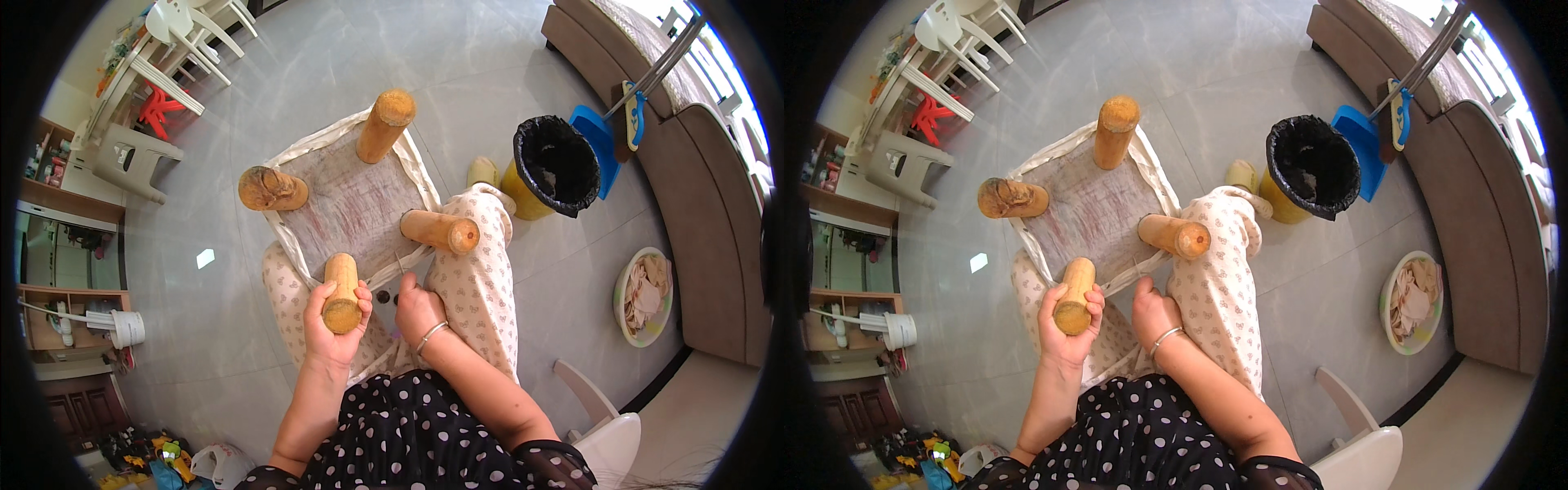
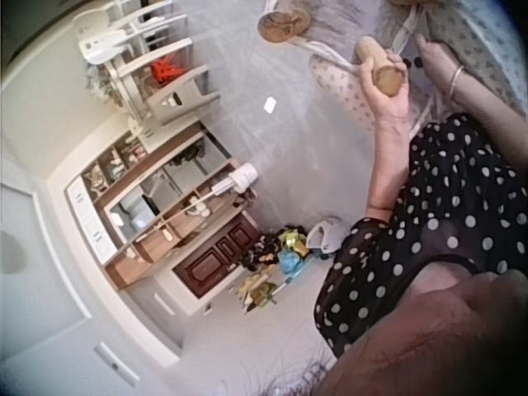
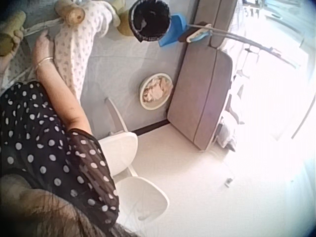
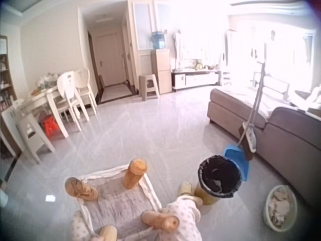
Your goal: The person uses a knife to trim and scrape the bottom of the wooden legs and the fabric edges of a small upholstered stool.
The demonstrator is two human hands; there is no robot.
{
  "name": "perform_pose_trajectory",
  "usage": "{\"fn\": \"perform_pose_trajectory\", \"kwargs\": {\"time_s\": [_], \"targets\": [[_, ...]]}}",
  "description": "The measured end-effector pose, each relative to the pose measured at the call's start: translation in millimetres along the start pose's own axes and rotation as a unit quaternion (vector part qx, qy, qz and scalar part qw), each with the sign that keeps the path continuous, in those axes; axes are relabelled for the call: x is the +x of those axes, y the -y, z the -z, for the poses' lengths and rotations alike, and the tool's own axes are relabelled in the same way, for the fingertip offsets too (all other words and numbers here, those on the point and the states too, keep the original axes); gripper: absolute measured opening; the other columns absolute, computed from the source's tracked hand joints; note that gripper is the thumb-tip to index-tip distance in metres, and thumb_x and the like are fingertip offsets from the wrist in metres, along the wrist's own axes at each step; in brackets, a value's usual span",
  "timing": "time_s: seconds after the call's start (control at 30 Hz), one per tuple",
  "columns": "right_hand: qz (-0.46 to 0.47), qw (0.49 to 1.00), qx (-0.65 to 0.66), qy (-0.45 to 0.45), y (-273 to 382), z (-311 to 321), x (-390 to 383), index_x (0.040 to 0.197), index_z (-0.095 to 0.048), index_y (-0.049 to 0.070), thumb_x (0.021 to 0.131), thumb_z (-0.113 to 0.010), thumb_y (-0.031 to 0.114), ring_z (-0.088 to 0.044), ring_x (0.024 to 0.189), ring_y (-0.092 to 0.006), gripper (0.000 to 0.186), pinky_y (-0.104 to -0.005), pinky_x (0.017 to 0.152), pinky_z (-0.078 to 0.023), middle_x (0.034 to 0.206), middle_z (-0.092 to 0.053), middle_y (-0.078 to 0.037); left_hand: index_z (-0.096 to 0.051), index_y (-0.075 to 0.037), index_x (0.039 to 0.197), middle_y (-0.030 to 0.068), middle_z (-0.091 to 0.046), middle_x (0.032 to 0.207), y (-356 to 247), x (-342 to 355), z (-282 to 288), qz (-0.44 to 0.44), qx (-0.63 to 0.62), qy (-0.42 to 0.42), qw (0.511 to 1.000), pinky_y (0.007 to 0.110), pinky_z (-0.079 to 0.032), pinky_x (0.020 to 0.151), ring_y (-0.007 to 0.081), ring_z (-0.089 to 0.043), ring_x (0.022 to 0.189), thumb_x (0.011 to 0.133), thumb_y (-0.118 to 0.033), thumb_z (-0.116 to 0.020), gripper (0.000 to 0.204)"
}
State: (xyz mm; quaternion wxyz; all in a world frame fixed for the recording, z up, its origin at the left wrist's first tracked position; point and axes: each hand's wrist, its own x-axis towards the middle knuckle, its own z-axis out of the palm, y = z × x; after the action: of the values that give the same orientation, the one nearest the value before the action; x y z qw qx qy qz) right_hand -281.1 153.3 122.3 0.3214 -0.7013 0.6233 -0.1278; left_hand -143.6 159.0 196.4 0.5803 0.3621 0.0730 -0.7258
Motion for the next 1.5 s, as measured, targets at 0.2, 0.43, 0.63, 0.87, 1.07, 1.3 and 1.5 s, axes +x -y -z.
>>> {"fn": "perform_pose_trajectory", "kwargs": {"time_s": [0.2, 0.43, 0.63, 0.87, 1.07, 1.3, 1.5], "targets": [[0.162, 0.968, -0.194, -0.009, -14.0, -8.5, 2.7, 0.098, -0.039, -0.004, 0.078, -0.054, 0.004, -0.066, 0.063, -0.0362, 0.026, -0.0435, 0.056, -0.053, 0.070, -0.064, -0.021, -0.042, 0.010, 0.112, 0.0169, -0.051, 0.097, -2.6, -4.7, -3.5, 0.017, -0.008, -0.005, 1.000, 0.030, -0.051, 0.069, 0.0222, -0.055, 0.082, 0.080, -0.020, -0.061, 0.048], [-0.016, 0.999, 0.048, 0.006, 2.6, 4.7, -2.9, 0.097, -0.039, -0.003, 0.074, -0.058, 0.001, -0.064, 0.063, -0.0385, 0.030, -0.0474, 0.054, -0.051, 0.066, -0.061, -0.023, -0.042, 0.010, 0.114, 0.0172, -0.051, 0.097, -5.5, -6.3, -0.7, 0.009, -0.006, -0.023, 1.000, 0.030, -0.051, 0.069, 0.0226, -0.055, 0.082, 0.080, -0.020, -0.062, 0.049], [0.067, 0.998, -0.012, -0.005, 13.3, -13.0, -2.6, 0.096, -0.041, -0.001, 0.076, -0.053, 0.004, -0.064, 0.061, -0.0359, 0.024, -0.0468, 0.052, -0.051, 0.066, -0.062, -0.020, -0.039, 0.009, 0.118, 0.0179, -0.049, 0.101, -5.1, -0.8, 1.7, 0.017, -0.001, -0.005, 1.000, 0.029, -0.052, 0.069, 0.0222, -0.055, 0.084, 0.079, -0.020, -0.063, 0.054], [-0.001, 0.995, 0.056, -0.078, 0.5, 5.1, 13.9, 0.102, -0.041, -0.007, 0.077, -0.056, 0.003, -0.064, 0.055, -0.0330, 0.031, -0.0395, 0.048, -0.051, 0.061, -0.061, -0.018, -0.038, 0.007, 0.121, 0.0183, -0.048, 0.103, -6.0, -1.9, -1.1, 0.018, 0.009, -0.010, 1.000, 0.029, -0.053, 0.068, 0.0219, -0.054, 0.084, 0.080, -0.021, -0.062, 0.056], [0.102, 0.993, -0.059, -0.030, 18.1, -10.5, 3.2, 0.094, -0.044, 0.001, 0.080, -0.055, 0.011, -0.065, 0.055, -0.0284, 0.021, -0.0376, 0.048, -0.052, 0.069, -0.064, -0.014, -0.042, 0.010, 0.112, 0.0160, -0.050, 0.099, -4.7, -1.4, 0.5, 0.016, 0.016, -0.004, 1.000, 0.031, -0.052, 0.068, 0.0221, -0.055, 0.082, 0.079, -0.022, -0.062, 0.050], [0.034, 0.999, -0.016, -0.039, 8.7, 1.5, 18.4, 0.097, -0.042, -0.003, 0.072, -0.057, 0.002, -0.064, 0.059, -0.0339, 0.030, -0.0434, 0.050, -0.051, 0.065, -0.062, -0.019, -0.042, 0.009, 0.112, 0.0161, -0.051, 0.098, -4.4, -1.3, 0.6, 0.031, 0.005, 0.000, 0.999, 0.031, -0.052, 0.069, 0.0226, -0.055, 0.082, 0.080, -0.021, -0.061, 0.048], [0.077, 0.996, -0.018, -0.039, 2.2, 7.9, 22.8, 0.097, -0.040, -0.002, 0.072, -0.056, 0.002, -0.063, 0.058, -0.0359, 0.030, -0.0442, 0.051, -0.051, 0.062, -0.061, -0.018, -0.041, 0.009, 0.114, 0.0165, -0.051, 0.099, -6.6, -3.0, -2.5, 0.018, 0.008, 0.001, 1.000, 0.031, -0.051, 0.069, 0.0222, -0.055, 0.083, 0.081, -0.021, -0.061, 0.049]]}}
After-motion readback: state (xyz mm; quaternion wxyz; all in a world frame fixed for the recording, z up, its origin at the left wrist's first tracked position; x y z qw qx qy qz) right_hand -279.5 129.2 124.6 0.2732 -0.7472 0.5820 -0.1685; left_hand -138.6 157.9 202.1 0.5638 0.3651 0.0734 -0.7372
